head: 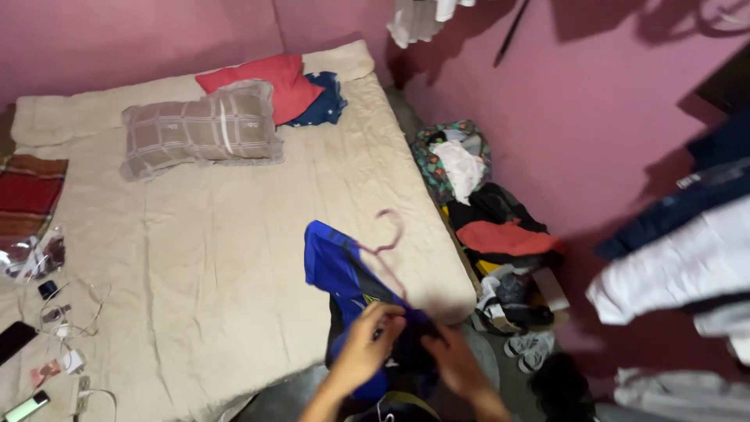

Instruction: Organizing clothes by taking them out of a closet and placing them on a bed.

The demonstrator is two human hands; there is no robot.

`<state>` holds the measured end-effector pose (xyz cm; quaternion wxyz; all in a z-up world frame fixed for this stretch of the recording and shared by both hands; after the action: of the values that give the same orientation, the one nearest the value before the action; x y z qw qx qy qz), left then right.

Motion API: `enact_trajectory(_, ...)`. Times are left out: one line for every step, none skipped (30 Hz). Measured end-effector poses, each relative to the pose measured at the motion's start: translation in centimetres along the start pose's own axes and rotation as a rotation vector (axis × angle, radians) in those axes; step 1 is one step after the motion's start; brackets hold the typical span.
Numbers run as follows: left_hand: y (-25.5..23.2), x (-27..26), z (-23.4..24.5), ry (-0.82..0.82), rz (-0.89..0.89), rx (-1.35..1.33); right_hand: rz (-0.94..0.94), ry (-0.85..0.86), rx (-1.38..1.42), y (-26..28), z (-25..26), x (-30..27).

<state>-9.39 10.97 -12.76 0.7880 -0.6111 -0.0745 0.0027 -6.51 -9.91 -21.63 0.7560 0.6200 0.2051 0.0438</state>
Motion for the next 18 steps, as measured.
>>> enact_trajectory(0.8, 1.4, 1.3, -0.008, 0.008, 0.001, -0.005, 0.01, -0.001, -0.7, 1.9, 1.7)
enact_trajectory(1.2, 2.8, 2.9, -0.102, -0.066, 0.041, 0.027, -0.03, -0.149, -1.3, 4.1, 3.5)
enact_trajectory(1.6, 4.0, 4.6, -0.191, -0.138, 0.082, 0.057, -0.072, -0.294, -2.0, 6.2, 5.1)
enact_trajectory(1.0, 5.7, 6.1, -0.195, -0.129, 0.084, 0.051, -0.063, -0.293, -1.2, 7.0, 6.3)
enact_trajectory(0.6, 7.2, 8.0, -0.276, -0.06, 0.16, 0.038, -0.022, -0.1, -0.5, 7.6, 7.2)
enact_trajectory(0.2, 8.6, 9.9, -0.356, 0.008, 0.236, 0.023, 0.017, 0.093, 0.2, 8.2, 8.2)
enact_trajectory(-0.1, 9.7, 9.3, -0.358, 0.012, 0.237, 0.021, 0.02, 0.093, 1.2, 7.9, 8.9)
enact_trajectory(0.0, 10.8, 8.6, -0.347, 0.081, 0.195, 0.072, -0.009, 0.003, 2.4, 7.7, 9.5)
enact_trajectory(0.0, 11.9, 8.0, -0.338, 0.147, 0.152, 0.126, -0.038, -0.088, 3.7, 7.5, 10.2)
enact_trajectory(2.0, 12.5, 6.1, -0.341, 0.147, 0.152, 0.127, -0.034, -0.088, 1.5, 6.5, 11.6)
enact_trajectory(4.4, 13.0, 3.4, -0.151, 0.224, 0.057, 0.168, -0.028, -0.339, -0.5, 5.2, 12.5)
enact_trajectory(6.7, 13.2, 0.6, 0.04, 0.3, -0.039, 0.21, -0.022, -0.59, -2.6, 3.7, 13.4)
enact_trajectory(3.4, 14.0, 0.1, 0.041, 0.308, -0.041, 0.202, -0.018, -0.59, 0.5, 1.8, 12.8)
enact_trajectory(0.1, 14.7, -0.5, 0.077, 0.3, 0.021, 0.307, 0.006, -0.479, 4.0, -0.3, 12.1)
enact_trajectory(-3.3, 15.6, -1.2, 0.117, 0.284, 0.081, 0.412, 0.023, -0.371, 7.6, -2.2, 11.4)
enact_trajectory(-0.6, 16.0, -1.3, 0.122, 0.284, 0.076, 0.408, 0.019, -0.375, 9.3, -1.6, 11.6)
enact_trajectory(1.7, 16.8, -0.9, 0.041, 0.204, 0.114, 0.478, 0.127, -0.396, 11.3, -1.7, 11.8)
enact_trajectory(3.9, 17.5, -0.5, -0.039, 0.124, 0.151, 0.545, 0.238, -0.417, 13.3, -1.8, 11.9)
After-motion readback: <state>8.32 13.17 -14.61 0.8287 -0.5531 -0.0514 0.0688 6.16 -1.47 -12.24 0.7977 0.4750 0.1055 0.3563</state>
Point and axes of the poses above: each hand's wrist, its own x-axis towards the middle knuckle, its own z-axis out of the back of the hand, y = z × x, the point moved 5 cm from there along x, towards the middle knuckle, and after that the axes turned 5 degrees about x, right-handed, at the moved point
